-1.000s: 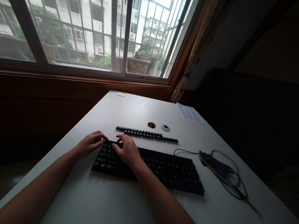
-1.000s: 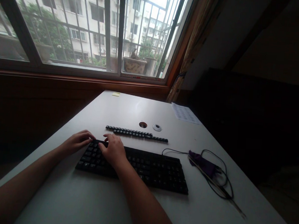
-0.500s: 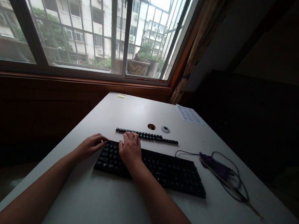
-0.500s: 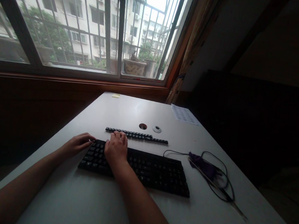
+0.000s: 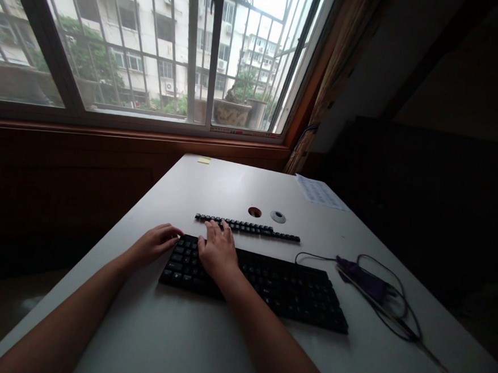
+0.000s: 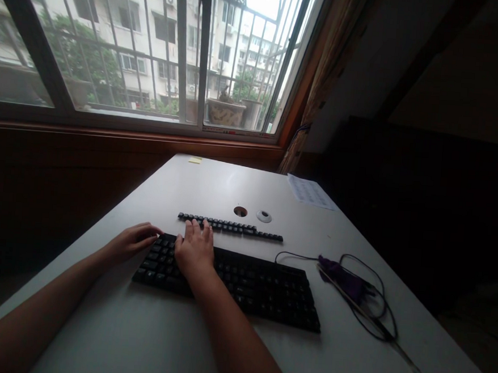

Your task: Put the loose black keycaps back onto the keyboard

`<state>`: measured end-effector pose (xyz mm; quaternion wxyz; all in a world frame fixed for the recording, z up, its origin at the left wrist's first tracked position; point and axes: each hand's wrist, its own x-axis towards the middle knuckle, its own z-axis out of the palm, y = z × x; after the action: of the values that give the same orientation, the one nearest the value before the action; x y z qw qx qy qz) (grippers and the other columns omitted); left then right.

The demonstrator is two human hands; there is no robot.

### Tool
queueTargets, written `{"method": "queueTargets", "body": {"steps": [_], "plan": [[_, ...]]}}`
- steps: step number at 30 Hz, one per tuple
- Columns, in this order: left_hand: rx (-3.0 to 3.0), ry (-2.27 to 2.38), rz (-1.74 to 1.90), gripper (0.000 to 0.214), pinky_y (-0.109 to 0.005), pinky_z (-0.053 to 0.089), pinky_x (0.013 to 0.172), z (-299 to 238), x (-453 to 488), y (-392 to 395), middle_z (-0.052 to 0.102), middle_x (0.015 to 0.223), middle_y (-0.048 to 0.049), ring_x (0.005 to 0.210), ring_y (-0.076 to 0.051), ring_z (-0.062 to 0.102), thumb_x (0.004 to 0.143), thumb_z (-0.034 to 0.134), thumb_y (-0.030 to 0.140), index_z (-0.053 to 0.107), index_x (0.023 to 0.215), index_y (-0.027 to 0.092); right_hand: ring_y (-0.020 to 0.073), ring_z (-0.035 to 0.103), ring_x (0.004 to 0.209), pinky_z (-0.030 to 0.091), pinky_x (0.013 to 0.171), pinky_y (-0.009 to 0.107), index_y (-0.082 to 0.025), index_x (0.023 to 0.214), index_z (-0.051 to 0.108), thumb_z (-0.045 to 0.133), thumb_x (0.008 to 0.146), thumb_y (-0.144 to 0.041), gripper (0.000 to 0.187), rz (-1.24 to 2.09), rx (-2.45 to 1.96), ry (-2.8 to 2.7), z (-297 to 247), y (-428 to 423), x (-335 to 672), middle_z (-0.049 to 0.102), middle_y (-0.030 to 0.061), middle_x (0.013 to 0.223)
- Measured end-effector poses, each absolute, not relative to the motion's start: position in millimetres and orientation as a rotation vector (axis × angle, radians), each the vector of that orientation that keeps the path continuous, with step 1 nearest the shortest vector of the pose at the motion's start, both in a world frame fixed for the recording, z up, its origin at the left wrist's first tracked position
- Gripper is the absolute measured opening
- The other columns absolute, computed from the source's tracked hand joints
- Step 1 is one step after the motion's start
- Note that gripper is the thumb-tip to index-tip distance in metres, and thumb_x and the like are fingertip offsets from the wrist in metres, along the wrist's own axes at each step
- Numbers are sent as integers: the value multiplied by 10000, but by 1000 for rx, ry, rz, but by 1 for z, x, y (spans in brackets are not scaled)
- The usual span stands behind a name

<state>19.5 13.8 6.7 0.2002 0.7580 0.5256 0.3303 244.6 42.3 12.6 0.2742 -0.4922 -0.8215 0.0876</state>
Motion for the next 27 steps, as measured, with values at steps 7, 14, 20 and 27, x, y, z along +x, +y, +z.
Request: {"method": "queueTargets", "body": {"steps": [7,14,20,27], "plan": [[2121,1461,928,294,-309,497,761,6,19,14,674,957,-65,858,-210,630,958,513,399,688,1084,199,355,295,1398,243,1165,516,-169,1421,492,473,953,-330,496,243,-1306,-2212,12,43,246,524,111,1438],[2134,1460,941,274,-317,489,772,4,18,14,670,959,-61,852,-211,626,951,527,384,686,1086,206,352,282,1412,239,1169,519,-182,1430,479,480,943,-326,508,228,-1305,-2228,9,45,245,505,100,1462],[2126,1448,943,259,-319,489,778,1,17,16,666,947,-59,867,-211,627,953,527,369,680,1087,208,352,280,1416,240,1168,523,-202,1429,479,485,941,-327,503,221,-1308,-2220,9,45,245,515,87,1453],[2124,1451,957,261,-310,490,755,2,18,16,676,958,-61,851,-209,631,948,534,369,685,1085,206,354,259,1429,230,1173,527,-189,1451,456,481,940,-326,529,232,-1323,-2242,10,46,245,463,85,1505]]}}
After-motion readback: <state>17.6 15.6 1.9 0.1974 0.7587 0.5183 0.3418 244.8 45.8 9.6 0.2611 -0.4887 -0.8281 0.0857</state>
